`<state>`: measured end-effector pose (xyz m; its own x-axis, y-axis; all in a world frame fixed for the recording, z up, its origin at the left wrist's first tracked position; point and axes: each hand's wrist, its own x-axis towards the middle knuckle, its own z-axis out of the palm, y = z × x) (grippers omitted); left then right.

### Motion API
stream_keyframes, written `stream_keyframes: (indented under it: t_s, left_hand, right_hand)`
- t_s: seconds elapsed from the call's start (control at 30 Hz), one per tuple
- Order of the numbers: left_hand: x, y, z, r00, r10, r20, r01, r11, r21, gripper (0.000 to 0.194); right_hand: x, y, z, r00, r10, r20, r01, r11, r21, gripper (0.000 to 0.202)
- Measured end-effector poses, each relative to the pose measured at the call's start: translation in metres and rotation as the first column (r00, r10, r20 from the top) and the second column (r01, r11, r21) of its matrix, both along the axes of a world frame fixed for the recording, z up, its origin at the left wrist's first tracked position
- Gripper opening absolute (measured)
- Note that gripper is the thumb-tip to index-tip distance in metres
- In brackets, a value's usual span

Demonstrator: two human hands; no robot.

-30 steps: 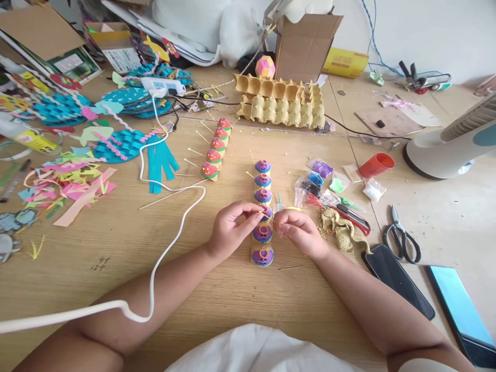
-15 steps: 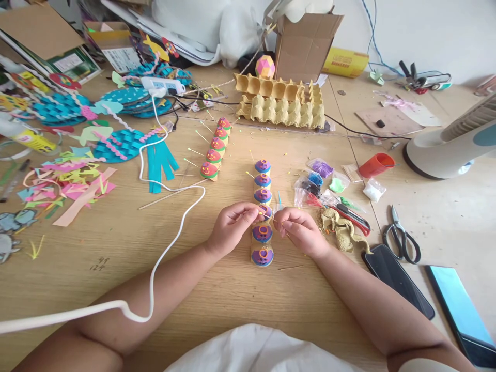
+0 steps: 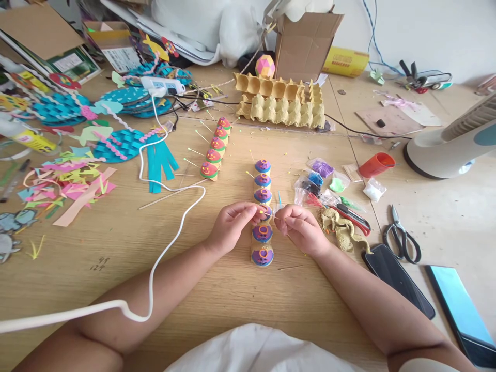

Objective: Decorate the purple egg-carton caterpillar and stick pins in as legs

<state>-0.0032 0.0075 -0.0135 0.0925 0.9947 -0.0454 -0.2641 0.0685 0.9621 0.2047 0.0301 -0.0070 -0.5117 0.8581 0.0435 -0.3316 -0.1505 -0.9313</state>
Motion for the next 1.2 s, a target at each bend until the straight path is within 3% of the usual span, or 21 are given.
stream_keyframes:
  t_s: [0.3,0.63,0.83,1.03,1.2]
  left_hand:
    - [0.0003,-0.0024,0.0051,0.979,0.043,-0.199,-0.024,0.995,0.099,0.029]
    - [-0.0002,-0.0018,0.0047,0.984,0.035,-0.174,-0.012,0.991,0.135,0.027]
    - [-0.0014,-0.002,0.0,0.996,0.0,-0.084,0.009,0.994,0.107,0.038]
    - [0.0034,-0.0014,0.007,0.997,-0.033,-0.067,0.039,0.996,0.081,0.027]
    - [0.0026,-0.0011,0.0072,0.986,-0.067,-0.154,0.089,0.986,0.142,0.018]
  right_hand:
    - [0.001,0.0002,-0.001,0.998,0.018,0.058,-0.023,0.997,0.076,0.026]
    - [0.0009,-0.0002,-0.0007,0.997,0.022,0.08,-0.029,0.997,0.077,0.028]
    - [-0.0016,0.0002,0.003,0.999,-0.008,-0.053,0.007,1.0,-0.016,0.026]
    - [-0.0032,0.0005,0.0045,0.995,0.023,-0.095,-0.025,0.999,-0.024,0.026]
    - [-0.0037,-0.002,0.0022,0.996,0.086,-0.019,-0.086,0.996,-0.018,0.027]
